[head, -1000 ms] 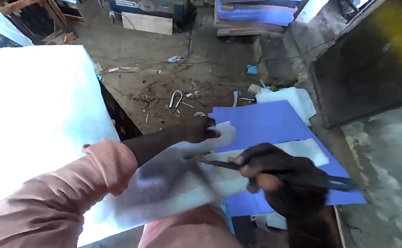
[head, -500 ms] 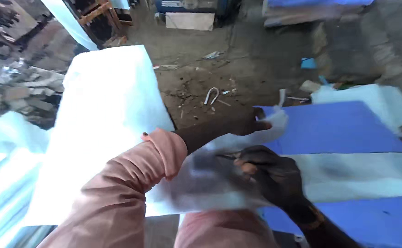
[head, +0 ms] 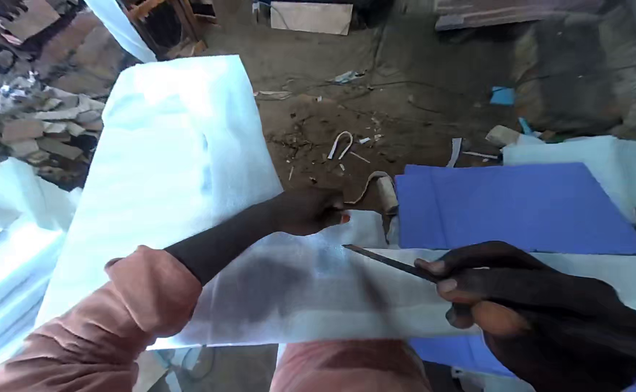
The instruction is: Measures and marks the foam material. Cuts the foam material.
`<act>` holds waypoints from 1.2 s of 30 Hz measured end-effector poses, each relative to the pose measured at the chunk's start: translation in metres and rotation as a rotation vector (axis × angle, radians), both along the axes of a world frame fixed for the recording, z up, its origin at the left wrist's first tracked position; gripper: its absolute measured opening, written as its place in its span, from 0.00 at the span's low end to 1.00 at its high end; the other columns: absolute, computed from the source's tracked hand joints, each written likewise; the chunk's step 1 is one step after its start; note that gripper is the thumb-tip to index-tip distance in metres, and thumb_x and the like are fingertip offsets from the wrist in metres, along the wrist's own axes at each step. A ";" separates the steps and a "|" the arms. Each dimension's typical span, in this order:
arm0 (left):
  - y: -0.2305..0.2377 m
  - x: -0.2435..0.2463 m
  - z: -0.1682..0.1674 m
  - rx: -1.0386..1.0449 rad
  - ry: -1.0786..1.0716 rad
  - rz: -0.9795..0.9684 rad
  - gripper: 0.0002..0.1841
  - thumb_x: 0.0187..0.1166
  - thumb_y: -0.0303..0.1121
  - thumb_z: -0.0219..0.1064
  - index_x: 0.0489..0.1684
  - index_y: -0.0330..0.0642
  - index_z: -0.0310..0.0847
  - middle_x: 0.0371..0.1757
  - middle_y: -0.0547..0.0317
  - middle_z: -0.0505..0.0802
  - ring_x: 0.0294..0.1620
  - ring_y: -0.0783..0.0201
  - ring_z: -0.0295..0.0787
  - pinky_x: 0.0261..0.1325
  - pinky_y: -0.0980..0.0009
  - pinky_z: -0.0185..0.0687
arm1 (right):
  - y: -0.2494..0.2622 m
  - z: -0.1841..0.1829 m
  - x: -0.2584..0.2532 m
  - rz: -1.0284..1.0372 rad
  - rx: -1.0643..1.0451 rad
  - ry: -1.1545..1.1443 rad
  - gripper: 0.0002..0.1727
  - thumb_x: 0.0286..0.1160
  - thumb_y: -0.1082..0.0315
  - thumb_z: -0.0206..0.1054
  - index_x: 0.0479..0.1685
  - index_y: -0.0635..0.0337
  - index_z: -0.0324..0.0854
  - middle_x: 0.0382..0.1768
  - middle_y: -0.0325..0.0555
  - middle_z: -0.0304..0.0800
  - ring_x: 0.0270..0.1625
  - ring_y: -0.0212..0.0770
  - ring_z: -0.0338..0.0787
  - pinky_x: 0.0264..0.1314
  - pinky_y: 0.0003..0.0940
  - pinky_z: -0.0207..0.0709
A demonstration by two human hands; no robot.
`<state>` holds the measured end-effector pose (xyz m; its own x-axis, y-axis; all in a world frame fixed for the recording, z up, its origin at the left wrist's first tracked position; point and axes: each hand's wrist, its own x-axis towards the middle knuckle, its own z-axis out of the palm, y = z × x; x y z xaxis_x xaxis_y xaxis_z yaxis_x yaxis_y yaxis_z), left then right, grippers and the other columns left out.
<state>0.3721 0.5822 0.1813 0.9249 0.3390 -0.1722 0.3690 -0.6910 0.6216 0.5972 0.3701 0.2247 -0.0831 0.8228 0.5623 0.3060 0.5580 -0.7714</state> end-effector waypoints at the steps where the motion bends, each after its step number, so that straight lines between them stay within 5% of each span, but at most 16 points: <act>1: 0.000 0.000 -0.001 -0.004 -0.013 0.004 0.15 0.89 0.46 0.60 0.43 0.43 0.81 0.28 0.60 0.84 0.27 0.63 0.81 0.34 0.59 0.81 | 0.004 0.001 -0.003 0.015 0.001 -0.036 0.10 0.83 0.51 0.68 0.46 0.41 0.92 0.41 0.25 0.95 0.47 0.31 0.94 0.54 0.33 0.92; 5: 0.002 0.002 -0.007 -0.028 -0.031 -0.004 0.16 0.87 0.47 0.63 0.41 0.42 0.82 0.28 0.59 0.85 0.29 0.62 0.82 0.36 0.57 0.81 | 0.035 -0.035 -0.035 0.020 -0.006 -0.102 0.16 0.86 0.48 0.63 0.44 0.46 0.91 0.41 0.29 0.94 0.42 0.26 0.91 0.45 0.25 0.88; 10: 0.009 -0.002 -0.010 -0.023 -0.052 0.007 0.16 0.88 0.44 0.62 0.38 0.40 0.81 0.28 0.57 0.84 0.29 0.60 0.82 0.36 0.56 0.81 | 0.029 0.008 -0.042 0.137 -0.010 -0.041 0.10 0.85 0.52 0.66 0.46 0.43 0.91 0.44 0.26 0.95 0.51 0.30 0.93 0.59 0.31 0.90; 14: 0.011 0.002 -0.013 -0.055 -0.067 -0.006 0.15 0.86 0.44 0.65 0.41 0.39 0.83 0.29 0.56 0.85 0.30 0.60 0.83 0.37 0.55 0.81 | 0.058 -0.033 -0.069 0.152 0.000 -0.057 0.16 0.87 0.51 0.62 0.44 0.50 0.91 0.42 0.32 0.94 0.44 0.27 0.92 0.47 0.26 0.89; 18: 0.017 -0.006 -0.015 -0.065 -0.108 0.026 0.16 0.86 0.45 0.65 0.45 0.40 0.85 0.32 0.56 0.88 0.33 0.60 0.86 0.41 0.56 0.85 | 0.049 0.004 -0.069 0.224 -0.023 -0.034 0.11 0.86 0.52 0.65 0.47 0.44 0.90 0.42 0.28 0.95 0.51 0.31 0.93 0.59 0.33 0.90; 22: 0.024 -0.013 -0.007 0.035 -0.090 -0.027 0.20 0.88 0.50 0.61 0.48 0.42 0.88 0.29 0.58 0.88 0.29 0.60 0.84 0.39 0.54 0.83 | 0.073 -0.025 -0.094 0.247 0.015 -0.072 0.16 0.88 0.50 0.62 0.46 0.48 0.91 0.42 0.29 0.96 0.52 0.29 0.92 0.57 0.28 0.87; 24: 0.023 -0.020 0.005 0.271 0.025 -0.087 0.23 0.89 0.55 0.55 0.51 0.47 0.89 0.31 0.57 0.90 0.35 0.56 0.89 0.47 0.48 0.85 | 0.074 -0.019 -0.096 0.288 0.003 -0.062 0.15 0.88 0.52 0.61 0.44 0.49 0.90 0.43 0.30 0.95 0.54 0.30 0.91 0.60 0.29 0.87; 25: 0.025 -0.030 0.011 0.413 0.071 -0.109 0.25 0.88 0.58 0.52 0.50 0.50 0.90 0.35 0.57 0.93 0.43 0.55 0.91 0.59 0.47 0.82 | 0.072 -0.007 -0.095 0.302 -0.003 -0.067 0.14 0.87 0.52 0.63 0.44 0.47 0.90 0.43 0.28 0.94 0.53 0.28 0.92 0.59 0.28 0.87; 28: 0.036 -0.071 0.013 0.700 -0.021 -0.136 0.29 0.87 0.62 0.48 0.52 0.51 0.90 0.52 0.57 0.94 0.65 0.53 0.86 0.82 0.50 0.64 | 0.072 0.010 -0.099 0.340 0.012 -0.111 0.10 0.86 0.54 0.64 0.47 0.43 0.91 0.43 0.24 0.95 0.52 0.26 0.92 0.62 0.27 0.87; 32: 0.024 -0.116 0.020 0.920 -0.183 0.284 0.30 0.83 0.60 0.57 0.77 0.54 0.80 0.85 0.51 0.77 0.89 0.46 0.63 0.92 0.46 0.49 | 0.092 -0.029 -0.124 0.309 0.029 -0.101 0.15 0.88 0.50 0.60 0.48 0.43 0.90 0.43 0.27 0.95 0.47 0.24 0.91 0.53 0.24 0.86; 34: 0.012 -0.135 0.019 0.847 -0.170 0.639 0.41 0.76 0.68 0.60 0.86 0.53 0.69 0.89 0.50 0.70 0.90 0.45 0.61 0.89 0.43 0.52 | 0.090 -0.010 -0.120 0.337 0.028 -0.121 0.14 0.89 0.51 0.60 0.50 0.44 0.90 0.45 0.28 0.95 0.52 0.27 0.92 0.57 0.27 0.88; 36: 0.002 -0.154 0.013 0.549 -0.172 0.877 0.53 0.66 0.73 0.67 0.90 0.49 0.59 0.79 0.53 0.80 0.78 0.49 0.76 0.79 0.38 0.65 | 0.088 0.011 -0.122 0.406 0.022 -0.124 0.12 0.88 0.54 0.62 0.49 0.46 0.91 0.46 0.28 0.96 0.55 0.29 0.92 0.62 0.28 0.88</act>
<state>0.2180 0.5839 0.1942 0.3146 0.8941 0.3188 0.8133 -0.4271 0.3952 0.4747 0.4585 0.2357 -0.4659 0.6972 0.5448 0.1480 0.6685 -0.7288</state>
